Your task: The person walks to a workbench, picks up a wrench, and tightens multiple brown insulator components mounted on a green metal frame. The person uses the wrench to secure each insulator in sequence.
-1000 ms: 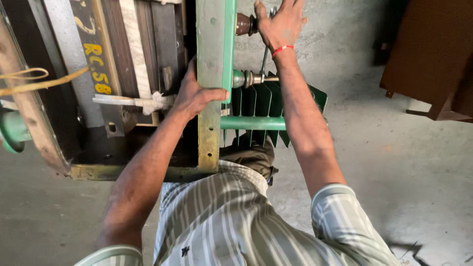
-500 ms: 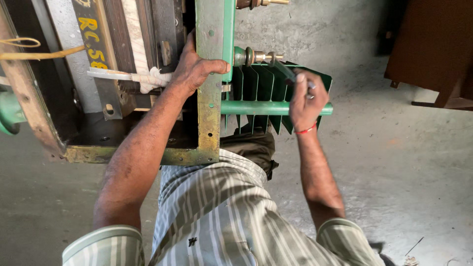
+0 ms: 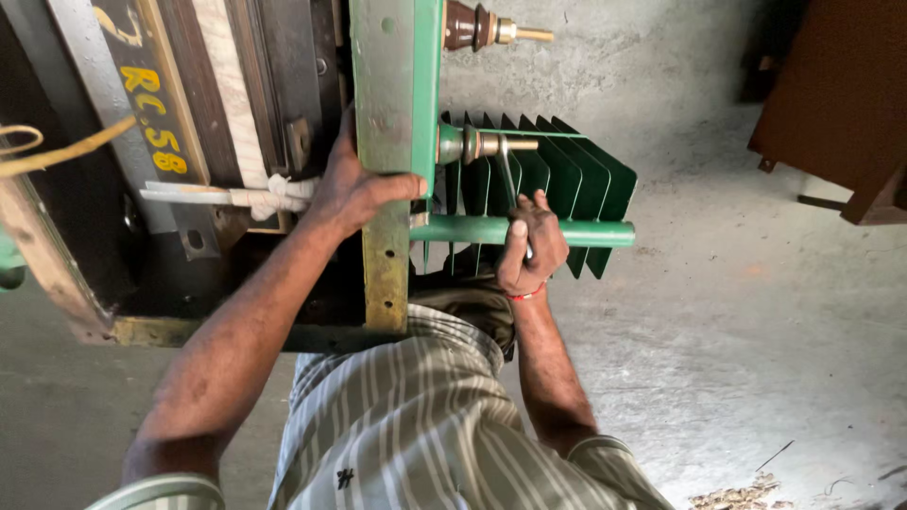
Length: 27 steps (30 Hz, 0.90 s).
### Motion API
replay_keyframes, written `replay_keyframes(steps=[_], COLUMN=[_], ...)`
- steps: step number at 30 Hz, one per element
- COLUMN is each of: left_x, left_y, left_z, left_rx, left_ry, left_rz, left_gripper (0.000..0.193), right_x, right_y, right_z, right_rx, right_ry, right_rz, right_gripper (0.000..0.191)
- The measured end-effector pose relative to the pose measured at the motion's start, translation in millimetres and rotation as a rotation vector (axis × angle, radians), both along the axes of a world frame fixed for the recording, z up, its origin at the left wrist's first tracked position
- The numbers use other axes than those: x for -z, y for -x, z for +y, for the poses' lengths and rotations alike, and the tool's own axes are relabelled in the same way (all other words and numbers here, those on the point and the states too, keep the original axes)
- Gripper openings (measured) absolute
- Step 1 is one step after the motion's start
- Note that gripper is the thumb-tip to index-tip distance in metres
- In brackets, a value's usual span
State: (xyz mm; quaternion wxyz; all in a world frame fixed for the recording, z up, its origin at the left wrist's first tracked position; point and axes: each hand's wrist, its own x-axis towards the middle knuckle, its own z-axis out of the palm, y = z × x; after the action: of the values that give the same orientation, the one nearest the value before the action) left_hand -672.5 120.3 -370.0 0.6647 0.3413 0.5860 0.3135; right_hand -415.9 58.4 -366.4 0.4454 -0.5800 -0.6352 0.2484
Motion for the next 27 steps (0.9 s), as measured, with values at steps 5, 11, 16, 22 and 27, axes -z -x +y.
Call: replay_keyframes(steps=[5, 11, 16, 22, 27], left_x=[-20.1, -42.8, -28.7, -29.3, -22.3], left_y=[0.9, -3.6, -0.6, -3.1, -1.9], left_z=[19.3, 30.2, 20.8, 18.4, 15.4], left_rx=[-0.052, -0.11, -0.055, -0.036, -0.022], left_ry=[-0.123, -0.087, -0.066, -0.013, -0.026], left_rz=[-0.03, -0.058, 0.011, -0.022, -0.007], left_gripper=[0.118, 0.119, 0.119, 0.126, 0.124], right_x=[-48.5, 41.4, 29.1, -40.3, -14.0], right_y=[46.4, 54.4, 0.2, -38.9, -19.1], right_z=[172.3, 258.8, 224.9, 108.3, 10.2], right_rx=[0.136, 0.074, 0.141, 0.16, 0.052], right_ry=[-0.011, -0.107, 0.282, 0.428, 0.129], right_rz=[-0.211, -0.441, -0.085, 0.508, 0.045], right_gripper=[0.034, 0.035, 0.042, 0.027, 0.015])
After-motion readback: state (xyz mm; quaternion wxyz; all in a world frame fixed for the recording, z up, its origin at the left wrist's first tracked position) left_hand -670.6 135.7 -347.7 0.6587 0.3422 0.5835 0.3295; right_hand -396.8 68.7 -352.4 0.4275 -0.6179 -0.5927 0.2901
